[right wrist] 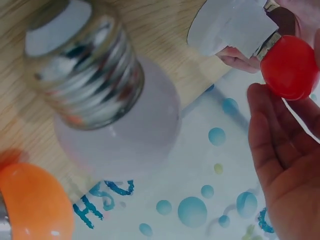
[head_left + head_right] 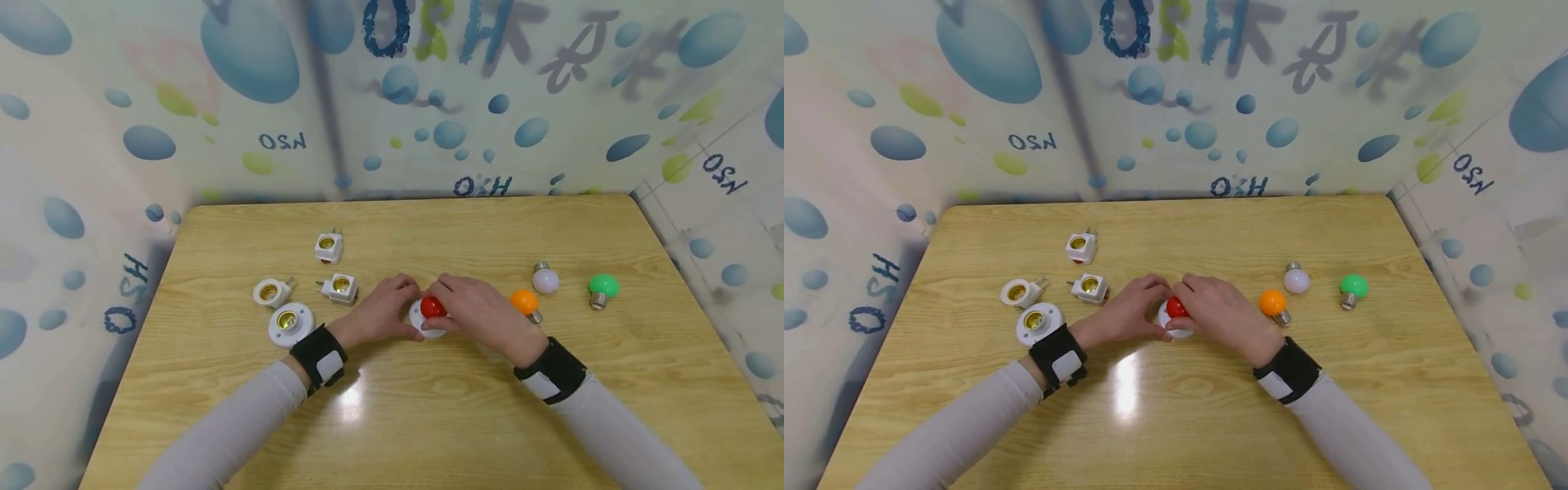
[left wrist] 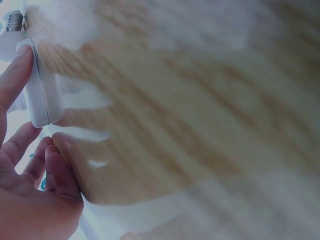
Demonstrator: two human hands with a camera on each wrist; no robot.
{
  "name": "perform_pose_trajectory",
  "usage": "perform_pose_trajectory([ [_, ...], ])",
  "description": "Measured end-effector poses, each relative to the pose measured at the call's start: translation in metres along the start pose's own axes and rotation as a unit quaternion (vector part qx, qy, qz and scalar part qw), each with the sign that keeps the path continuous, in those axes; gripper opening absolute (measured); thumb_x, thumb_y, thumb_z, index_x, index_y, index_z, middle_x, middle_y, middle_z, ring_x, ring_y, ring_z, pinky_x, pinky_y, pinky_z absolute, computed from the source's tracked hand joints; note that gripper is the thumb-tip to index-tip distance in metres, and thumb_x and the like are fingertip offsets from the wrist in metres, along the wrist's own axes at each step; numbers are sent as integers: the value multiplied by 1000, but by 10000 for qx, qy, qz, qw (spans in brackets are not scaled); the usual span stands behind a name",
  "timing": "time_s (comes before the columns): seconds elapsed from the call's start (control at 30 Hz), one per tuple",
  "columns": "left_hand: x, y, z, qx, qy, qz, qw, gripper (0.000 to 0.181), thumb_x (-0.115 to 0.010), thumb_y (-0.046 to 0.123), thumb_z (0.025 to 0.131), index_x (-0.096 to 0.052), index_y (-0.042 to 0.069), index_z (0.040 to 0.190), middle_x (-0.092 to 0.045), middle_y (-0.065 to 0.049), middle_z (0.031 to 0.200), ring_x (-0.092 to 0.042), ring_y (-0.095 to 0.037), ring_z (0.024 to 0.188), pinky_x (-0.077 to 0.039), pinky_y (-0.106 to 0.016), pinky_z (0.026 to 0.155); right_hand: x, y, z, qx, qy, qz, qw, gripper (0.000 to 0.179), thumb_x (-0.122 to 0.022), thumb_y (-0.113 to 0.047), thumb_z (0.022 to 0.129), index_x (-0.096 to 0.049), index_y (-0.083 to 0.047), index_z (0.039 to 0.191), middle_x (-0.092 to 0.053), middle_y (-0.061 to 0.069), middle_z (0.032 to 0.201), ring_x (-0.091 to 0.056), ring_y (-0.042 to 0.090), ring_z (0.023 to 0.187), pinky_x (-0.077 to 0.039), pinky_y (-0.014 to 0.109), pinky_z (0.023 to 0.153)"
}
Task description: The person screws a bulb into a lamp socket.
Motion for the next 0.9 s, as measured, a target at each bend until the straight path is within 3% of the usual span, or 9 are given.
perform_pose_trajectory([
  [0.17,1,0,0,-94,39,-24,9999,73,-90,37,81,-59,11,142,-53,-8,139,-50,-26,125,-42,-41,109,-1,5,0,33,-305,547,9980,79,-86,-47,83,-55,-13,147,-61,10,141,-61,27,122,-53,48,101],
  [0.23,1,0,0,-91,31,-35,9999,77,-91,37,81,-57,12,145,-53,-9,140,-49,-27,126,-41,-42,110,0,3,1,298,-436,688,9962,74,-84,-37,88,-53,-15,151,-56,11,149,-57,29,131,-50,51,105],
  [0.33,1,-1,0,-66,-2,-15,10000,72,-90,38,82,-59,12,141,-52,-9,140,-49,-27,126,-42,-42,109,2,0,0,633,-622,895,9920,56,-78,-22,95,-58,-13,147,-57,10,149,-57,27,132,-50,47,106],
  [0.47,-1,-1,0,-36,-55,42,10000,64,-89,39,82,-63,10,133,-53,-8,138,-49,-25,123,-43,-39,107,1,0,0,463,-637,873,9931,43,-75,-21,97,-65,-9,136,-66,7,134,-65,23,117,-54,40,100],
  [0.57,-2,-2,0,14,-40,61,10000,63,-90,40,82,-64,10,131,-53,-7,139,-49,-24,124,-43,-38,108,0,0,1,248,-286,326,9988,42,-77,-36,94,-69,-7,124,-69,4,110,-65,17,91,-59,31,82],
  [0.63,-2,-3,1,37,-7,69,10000,64,-89,41,82,-64,11,132,-53,-6,139,-49,-24,124,-43,-38,108,-1,-1,3,114,-54,-123,9998,47,-77,-47,91,-68,-7,114,-63,1,92,-57,14,75,-55,25,68],
  [0.7,-2,-3,1,51,23,85,9999,64,-90,41,81,-64,11,132,-53,-6,139,-50,-24,123,-43,-38,108,-3,0,5,-96,-33,-414,9991,57,-76,-57,87,-65,-7,112,-61,1,88,-54,14,70,-53,24,63],
  [0.8,-2,-3,1,30,27,96,9999,65,-89,41,82,-64,10,133,-54,-7,138,-50,-24,122,-44,-38,108,-5,3,5,-423,-292,-247,9984,75,-75,-67,83,-63,-7,127,-68,7,108,-65,21,86,-59,32,75],
  [0.9,-1,-1,0,-8,35,98,9999,65,-90,39,82,-64,9,133,-54,-8,138,-50,-26,123,-43,-39,108,-4,7,3,-517,-545,311,9967,89,-79,-65,81,-54,-10,147,-60,12,141,-65,30,117,-56,45,96],
])
Point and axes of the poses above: each hand's wrist, its own z-axis towards the middle knuckle, its own x-axis out of the back of the hand, y = z × x, the point moved 6 cm from there along z, towards the middle knuckle
